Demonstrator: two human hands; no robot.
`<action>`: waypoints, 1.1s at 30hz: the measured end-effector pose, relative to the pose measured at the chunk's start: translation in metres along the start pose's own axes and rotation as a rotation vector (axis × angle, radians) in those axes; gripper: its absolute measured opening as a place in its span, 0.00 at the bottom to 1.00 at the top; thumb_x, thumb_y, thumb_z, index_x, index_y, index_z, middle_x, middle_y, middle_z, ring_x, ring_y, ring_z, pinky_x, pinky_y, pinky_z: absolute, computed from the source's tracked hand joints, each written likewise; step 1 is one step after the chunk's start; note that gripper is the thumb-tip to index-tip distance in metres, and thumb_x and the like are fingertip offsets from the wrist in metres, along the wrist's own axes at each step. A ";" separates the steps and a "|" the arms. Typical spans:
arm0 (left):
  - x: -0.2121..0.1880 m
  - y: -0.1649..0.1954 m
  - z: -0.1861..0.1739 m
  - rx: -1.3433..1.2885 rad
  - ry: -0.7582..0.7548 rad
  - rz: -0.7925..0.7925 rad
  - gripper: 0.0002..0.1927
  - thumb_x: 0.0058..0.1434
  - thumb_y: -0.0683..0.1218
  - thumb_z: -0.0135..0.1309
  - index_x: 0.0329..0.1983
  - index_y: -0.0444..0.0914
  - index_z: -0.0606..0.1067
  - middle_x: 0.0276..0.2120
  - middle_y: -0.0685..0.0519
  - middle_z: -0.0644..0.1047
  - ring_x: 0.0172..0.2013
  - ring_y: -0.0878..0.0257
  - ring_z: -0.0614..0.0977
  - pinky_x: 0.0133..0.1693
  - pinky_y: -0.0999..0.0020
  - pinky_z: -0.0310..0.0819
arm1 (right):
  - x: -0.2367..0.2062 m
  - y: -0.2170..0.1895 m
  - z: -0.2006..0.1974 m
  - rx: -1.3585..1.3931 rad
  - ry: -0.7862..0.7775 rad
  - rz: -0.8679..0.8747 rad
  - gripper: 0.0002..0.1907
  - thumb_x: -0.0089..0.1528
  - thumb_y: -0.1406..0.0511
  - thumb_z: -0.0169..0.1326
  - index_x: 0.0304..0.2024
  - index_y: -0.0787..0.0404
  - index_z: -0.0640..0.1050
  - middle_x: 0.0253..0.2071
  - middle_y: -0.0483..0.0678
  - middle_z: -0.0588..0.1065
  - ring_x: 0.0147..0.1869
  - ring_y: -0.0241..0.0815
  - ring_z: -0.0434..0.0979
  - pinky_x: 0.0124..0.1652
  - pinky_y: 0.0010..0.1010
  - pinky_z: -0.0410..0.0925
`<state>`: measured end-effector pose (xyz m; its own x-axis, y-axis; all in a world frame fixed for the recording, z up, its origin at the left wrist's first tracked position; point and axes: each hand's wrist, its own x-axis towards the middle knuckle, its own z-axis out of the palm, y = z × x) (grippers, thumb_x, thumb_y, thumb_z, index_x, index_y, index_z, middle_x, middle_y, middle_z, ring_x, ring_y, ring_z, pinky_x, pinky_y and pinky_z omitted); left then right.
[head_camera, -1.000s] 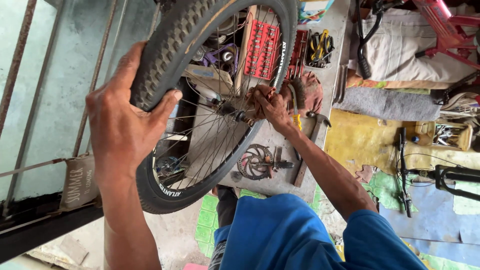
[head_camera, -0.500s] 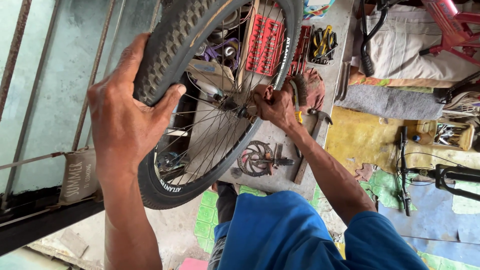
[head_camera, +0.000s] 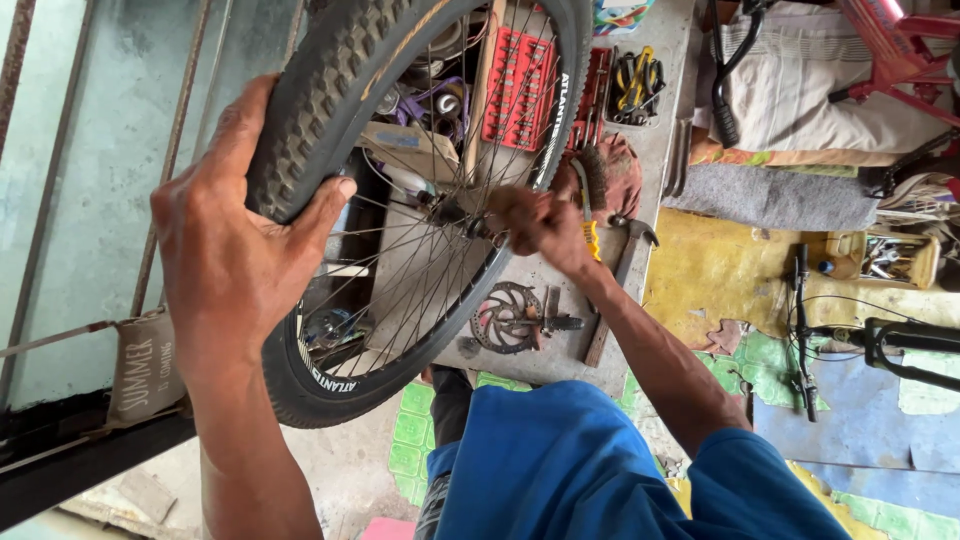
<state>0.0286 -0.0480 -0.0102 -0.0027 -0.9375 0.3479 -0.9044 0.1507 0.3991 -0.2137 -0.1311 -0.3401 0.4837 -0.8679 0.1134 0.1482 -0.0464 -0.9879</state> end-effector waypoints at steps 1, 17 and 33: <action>0.000 0.000 -0.001 0.000 0.004 0.008 0.33 0.62 0.43 0.70 0.68 0.38 0.69 0.51 0.46 0.84 0.44 0.55 0.88 0.49 0.59 0.84 | 0.002 0.005 -0.004 0.001 0.145 0.090 0.13 0.67 0.62 0.48 0.44 0.63 0.79 0.28 0.50 0.79 0.22 0.36 0.77 0.20 0.28 0.71; 0.008 -0.004 0.001 -0.090 0.003 -0.113 0.32 0.58 0.42 0.67 0.65 0.37 0.70 0.47 0.44 0.82 0.38 0.54 0.87 0.38 0.62 0.83 | 0.011 0.050 0.029 -0.511 0.265 -0.248 0.15 0.66 0.70 0.44 0.46 0.69 0.82 0.26 0.50 0.75 0.24 0.38 0.73 0.20 0.33 0.68; 0.009 0.004 -0.003 0.000 0.010 0.034 0.33 0.60 0.39 0.69 0.68 0.35 0.70 0.51 0.45 0.82 0.44 0.54 0.87 0.51 0.58 0.82 | 0.013 0.068 0.059 -0.367 0.525 0.339 0.11 0.65 0.63 0.55 0.34 0.65 0.82 0.24 0.48 0.79 0.23 0.36 0.78 0.23 0.32 0.74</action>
<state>0.0265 -0.0551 -0.0032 -0.0294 -0.9287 0.3697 -0.9038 0.1826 0.3870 -0.1463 -0.1159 -0.3996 -0.0395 -0.9829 -0.1800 -0.2801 0.1838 -0.9422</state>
